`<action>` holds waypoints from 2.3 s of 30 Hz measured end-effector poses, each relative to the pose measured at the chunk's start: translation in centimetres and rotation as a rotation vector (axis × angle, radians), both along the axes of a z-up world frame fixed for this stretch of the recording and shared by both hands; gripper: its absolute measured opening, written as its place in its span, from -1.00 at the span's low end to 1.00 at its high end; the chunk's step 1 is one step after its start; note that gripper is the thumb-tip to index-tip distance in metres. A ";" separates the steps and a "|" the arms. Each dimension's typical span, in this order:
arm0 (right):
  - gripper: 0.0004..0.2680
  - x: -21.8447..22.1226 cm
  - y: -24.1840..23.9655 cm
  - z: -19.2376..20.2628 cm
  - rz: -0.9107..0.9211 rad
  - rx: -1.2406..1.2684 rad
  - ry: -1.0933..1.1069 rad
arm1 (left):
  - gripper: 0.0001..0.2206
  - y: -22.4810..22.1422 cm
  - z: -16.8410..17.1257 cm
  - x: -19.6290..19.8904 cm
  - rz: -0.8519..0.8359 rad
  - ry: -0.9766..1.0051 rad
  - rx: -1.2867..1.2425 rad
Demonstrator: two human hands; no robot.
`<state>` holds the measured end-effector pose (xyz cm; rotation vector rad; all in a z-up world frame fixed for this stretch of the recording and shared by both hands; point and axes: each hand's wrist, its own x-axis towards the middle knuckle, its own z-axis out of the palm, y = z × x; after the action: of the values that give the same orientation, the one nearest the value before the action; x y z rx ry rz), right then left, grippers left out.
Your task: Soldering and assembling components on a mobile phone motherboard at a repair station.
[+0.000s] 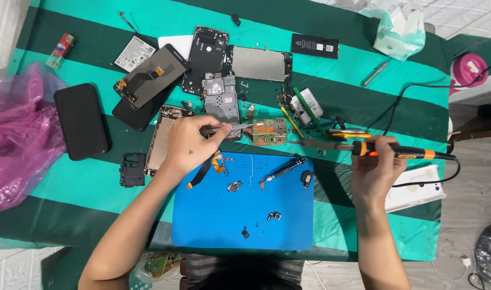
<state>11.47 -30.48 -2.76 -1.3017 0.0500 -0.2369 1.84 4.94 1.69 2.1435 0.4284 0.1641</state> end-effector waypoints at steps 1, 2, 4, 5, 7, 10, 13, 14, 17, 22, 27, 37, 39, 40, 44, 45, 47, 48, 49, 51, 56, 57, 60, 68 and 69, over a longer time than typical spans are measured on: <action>-0.86 0.1 -0.1 -0.1 -0.005 0.000 0.001 | -0.85 0.2 -0.1 -0.1 -0.005 0.001 0.000; -0.87 0.4 -0.3 0.0 -0.038 0.027 0.028 | -0.85 0.2 -0.3 0.0 -0.005 0.003 -0.003; -0.87 1.0 -1.0 -0.1 -0.075 0.047 0.051 | -0.84 0.2 -0.5 0.1 -0.008 0.003 -0.011; -0.87 1.2 -1.3 -0.1 -0.083 0.067 0.055 | -0.85 0.2 -0.6 0.1 -0.009 0.006 -0.014; -0.86 1.5 -1.7 -0.1 -0.089 0.086 0.060 | -0.85 0.3 -0.5 0.0 -0.008 0.009 -0.017; -0.86 2.0 -1.9 0.0 -0.087 0.076 0.069 | -0.85 0.4 -0.6 -0.1 -0.015 -0.003 -0.042; -0.86 2.7 -2.4 0.0 -0.104 0.101 0.058 | -0.86 0.4 -0.7 0.0 -0.025 -0.016 -0.052; -0.84 2.9 -2.7 0.0 -0.117 0.112 0.083 | -0.85 0.4 -0.5 0.1 -0.024 0.001 -0.043; -0.80 3.4 -2.8 0.3 -0.153 0.133 0.112 | -0.85 0.2 0.2 -0.1 -0.027 0.029 -0.037; -0.72 4.6 -3.3 0.2 -0.260 0.221 0.133 | -0.83 0.2 0.6 -0.1 -0.057 0.066 -0.053; -0.70 5.2 -3.7 -0.2 -0.232 0.294 0.180 | -0.76 0.4 1.7 -0.4 -0.058 0.069 0.028; -0.71 5.1 -3.8 -0.8 -0.164 0.319 0.202 | -0.73 -0.2 3.9 -2.0 -0.065 0.024 0.184; -0.72 5.0 -3.6 -0.8 -0.192 0.335 0.228 | -0.78 -0.5 1.1 -1.1 -0.055 -0.041 0.163; -0.72 4.8 -3.3 -0.5 -0.189 0.337 0.223 | -0.78 -0.5 1.3 -1.1 -0.053 -0.046 0.164; -0.73 4.8 -3.0 -0.3 -0.182 0.370 0.242 | -0.78 -0.6 1.6 -1.0 -0.039 -0.054 0.135; -0.73 4.9 -3.1 -0.5 -0.179 0.370 0.245 | -0.79 -0.6 1.7 -1.0 -0.032 -0.061 0.122; -0.73 4.8 -3.0 -0.5 -0.176 0.384 0.251 | -0.78 -0.5 1.6 -0.7 -0.038 -0.060 0.117; -0.74 4.8 -3.0 -0.4 -0.174 0.394 0.259 | -0.78 -0.4 1.6 -0.5 -0.042 -0.057 0.108; -0.74 4.8 -3.0 -0.3 -0.174 0.394 0.254 | -0.78 -0.4 1.7 -0.5 -0.043 -0.062 0.108; -0.74 4.6 -3.0 -0.2 -0.157 0.412 0.265 | -0.79 -0.2 1.8 -0.7 -0.067 -0.021 0.070; -0.74 4.7 -3.2 -0.2 -0.164 0.413 0.265 | -0.78 -0.7 1.5 -0.2 -0.076 -0.028 0.051; -0.75 4.9 -3.4 -0.5 -0.155 0.410 0.268 | -0.78 -0.6 1.2 0.0 -0.080 -0.040 0.040; -0.75 4.7 -3.1 -0.2 -0.147 0.419 0.275 | -0.77 -0.7 1.3 -0.2 -0.081 -0.041 0.038; -0.75 4.8 -3.1 -0.1 -0.152 0.420 0.278 | -0.83 0.0 -0.2 0.0 -0.135 -0.042 -0.067; -0.75 4.8 -3.2 -0.2 -0.154 0.426 0.279 | -0.84 0.0 -0.2 -0.1 -0.151 -0.054 -0.092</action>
<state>16.23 -33.73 -2.97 -0.8980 0.4183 -0.1628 1.79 4.97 1.45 2.0666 0.2365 0.1140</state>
